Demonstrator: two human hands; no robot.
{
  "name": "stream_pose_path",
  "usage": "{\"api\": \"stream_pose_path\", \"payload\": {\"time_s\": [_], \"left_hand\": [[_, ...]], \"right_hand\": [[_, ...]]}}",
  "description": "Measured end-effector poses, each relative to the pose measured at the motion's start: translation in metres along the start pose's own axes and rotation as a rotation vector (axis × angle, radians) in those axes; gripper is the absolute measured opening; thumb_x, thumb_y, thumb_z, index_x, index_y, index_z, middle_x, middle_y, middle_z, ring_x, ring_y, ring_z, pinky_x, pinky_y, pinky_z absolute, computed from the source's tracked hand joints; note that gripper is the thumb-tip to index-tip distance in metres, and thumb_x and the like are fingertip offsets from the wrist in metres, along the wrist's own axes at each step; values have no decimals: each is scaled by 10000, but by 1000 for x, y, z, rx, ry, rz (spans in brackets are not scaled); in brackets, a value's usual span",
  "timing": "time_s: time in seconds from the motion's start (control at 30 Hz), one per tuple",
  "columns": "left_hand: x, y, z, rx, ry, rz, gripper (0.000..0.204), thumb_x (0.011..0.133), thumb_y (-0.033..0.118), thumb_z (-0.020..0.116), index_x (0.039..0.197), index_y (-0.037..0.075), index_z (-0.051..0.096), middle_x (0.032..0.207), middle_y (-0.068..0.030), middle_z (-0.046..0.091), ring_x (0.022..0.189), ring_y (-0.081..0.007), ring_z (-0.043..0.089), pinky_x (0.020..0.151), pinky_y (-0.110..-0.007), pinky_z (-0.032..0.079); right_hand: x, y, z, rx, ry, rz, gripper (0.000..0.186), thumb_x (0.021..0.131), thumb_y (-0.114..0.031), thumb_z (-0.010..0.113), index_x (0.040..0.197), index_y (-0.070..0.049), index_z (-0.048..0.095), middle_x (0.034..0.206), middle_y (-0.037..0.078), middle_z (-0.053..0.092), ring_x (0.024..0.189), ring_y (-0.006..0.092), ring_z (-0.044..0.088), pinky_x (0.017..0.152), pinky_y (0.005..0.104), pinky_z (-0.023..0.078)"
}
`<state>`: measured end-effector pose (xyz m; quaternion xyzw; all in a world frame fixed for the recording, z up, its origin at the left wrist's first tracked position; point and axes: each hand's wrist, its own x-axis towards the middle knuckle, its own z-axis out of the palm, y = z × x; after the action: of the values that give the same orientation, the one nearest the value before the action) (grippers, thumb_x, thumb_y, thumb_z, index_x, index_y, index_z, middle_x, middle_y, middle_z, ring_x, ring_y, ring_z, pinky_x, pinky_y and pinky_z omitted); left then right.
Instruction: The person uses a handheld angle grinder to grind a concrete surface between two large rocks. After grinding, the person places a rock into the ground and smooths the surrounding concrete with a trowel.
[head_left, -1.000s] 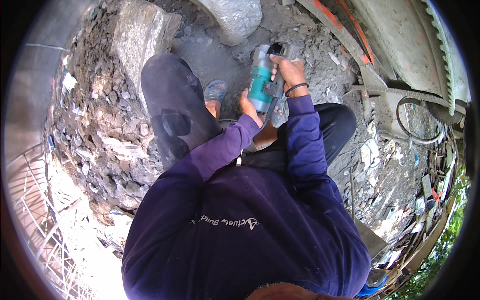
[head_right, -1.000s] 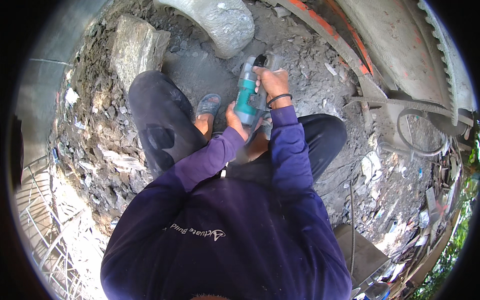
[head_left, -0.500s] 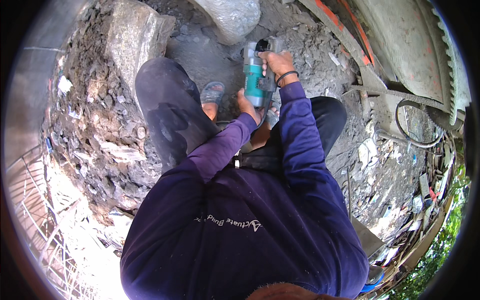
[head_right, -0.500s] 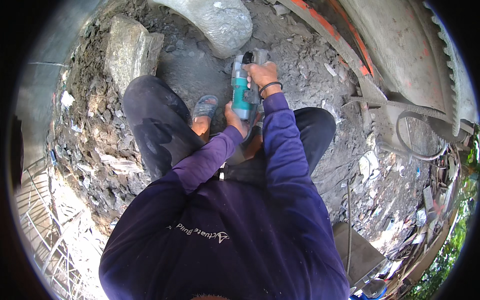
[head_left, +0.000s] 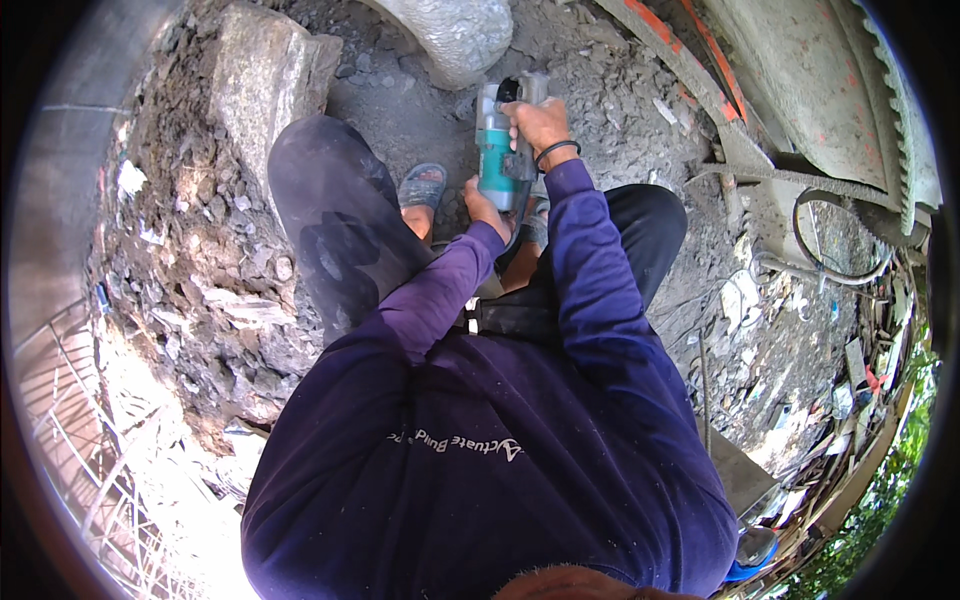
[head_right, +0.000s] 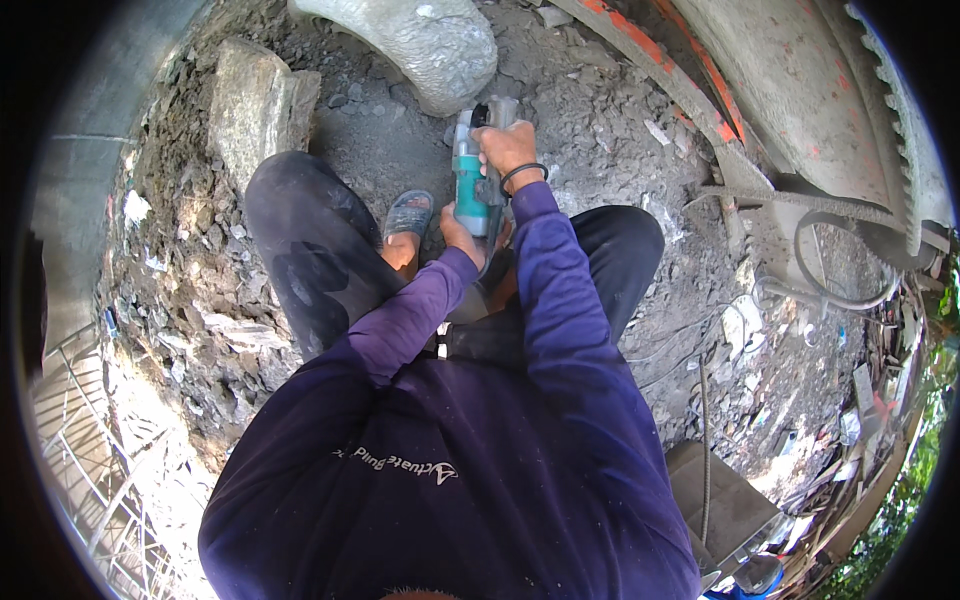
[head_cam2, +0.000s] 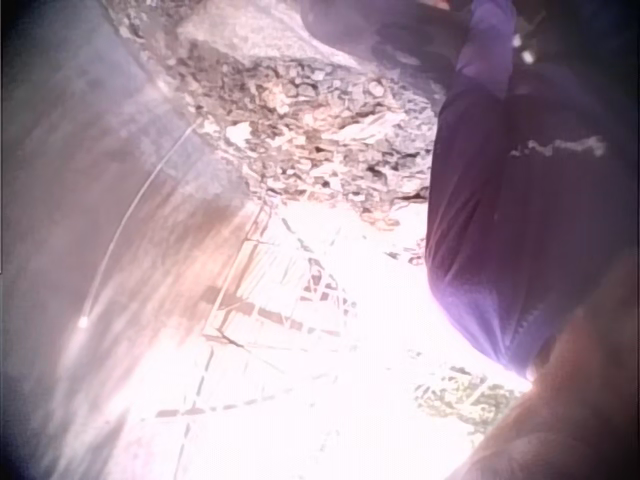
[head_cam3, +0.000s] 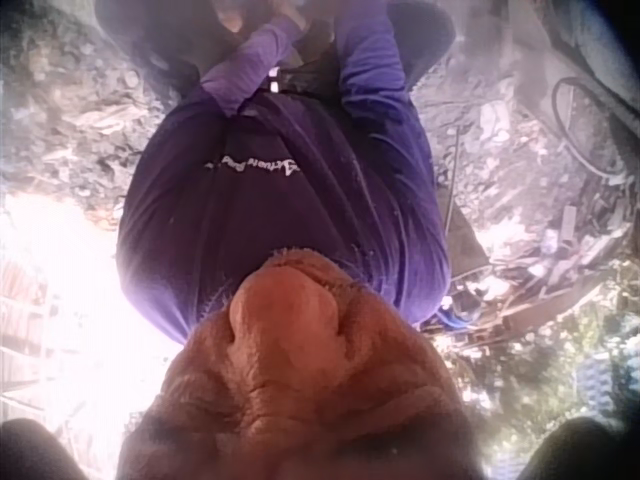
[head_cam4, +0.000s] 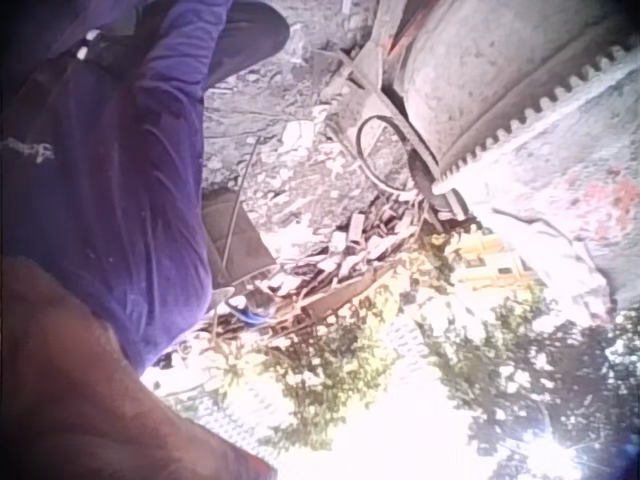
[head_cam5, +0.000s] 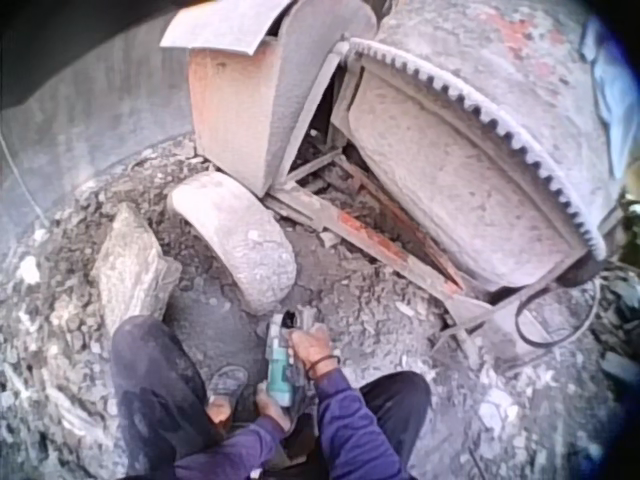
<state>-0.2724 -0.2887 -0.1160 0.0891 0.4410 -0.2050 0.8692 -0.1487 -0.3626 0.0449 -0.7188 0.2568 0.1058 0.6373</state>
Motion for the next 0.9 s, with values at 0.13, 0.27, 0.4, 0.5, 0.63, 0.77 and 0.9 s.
{"api": "stream_pose_path", "payload": {"time_s": [0.13,0.27,0.4,0.5,0.63,0.77,0.9], "left_hand": [[2,-3,-4,-25,-16,17,577,921,577,502,1211,84,580,1121,-192,621,956,-388,617,809,-556,573],[-9,-1,-1,11,-37,-16,521,934,570,483,1214,151,616,1120,-115,666,980,-339,674,794,-525,600],[-15,6,2,47,-7,-33,550,937,587,452,1206,138,618,1109,-133,671,948,-360,676,769,-548,596],[-21,16,3,91,37,-45,569,940,594,436,1203,122,616,1107,-149,672,922,-370,675,745,-556,584],[-9,28,-13,96,37,-55,595,962,597,414,1223,98,609,1137,-175,659,965,-386,648,782,-560,565],[-4,35,-15,2,39,-95,597,981,595,409,1238,91,600,1146,-179,649,980,-384,633,804,-562,561],[-1,46,-4,18,21,-106,594,987,599,440,1245,88,597,1131,-185,641,957,-377,627,803,-555,567]], "right_hand": [[-2,5,3,-13,34,-13,179,793,-70,771,752,71,670,619,113,644,455,201,591,397,360,458],[-2,11,2,-32,39,-16,197,791,-85,775,739,73,669,617,121,647,456,206,601,404,365,467],[-2,16,9,-102,70,-18,227,795,-105,776,725,82,668,619,137,656,473,215,629,416,369,482],[7,34,15,-55,92,-25,226,799,-110,759,731,87,670,626,147,665,483,219,643,422,370,490],[2,44,31,-71,97,-60,188,799,-105,719,749,71,676,631,146,666,491,226,653,427,378,505],[11,57,42,-93,126,-57,204,793,-110,726,744,79,668,621,145,658,500,229,663,427,373,503],[26,56,38,-25,80,-15,191,794,-79,728,736,89,657,646,150,667,496,219,651,416,367,486]]}}
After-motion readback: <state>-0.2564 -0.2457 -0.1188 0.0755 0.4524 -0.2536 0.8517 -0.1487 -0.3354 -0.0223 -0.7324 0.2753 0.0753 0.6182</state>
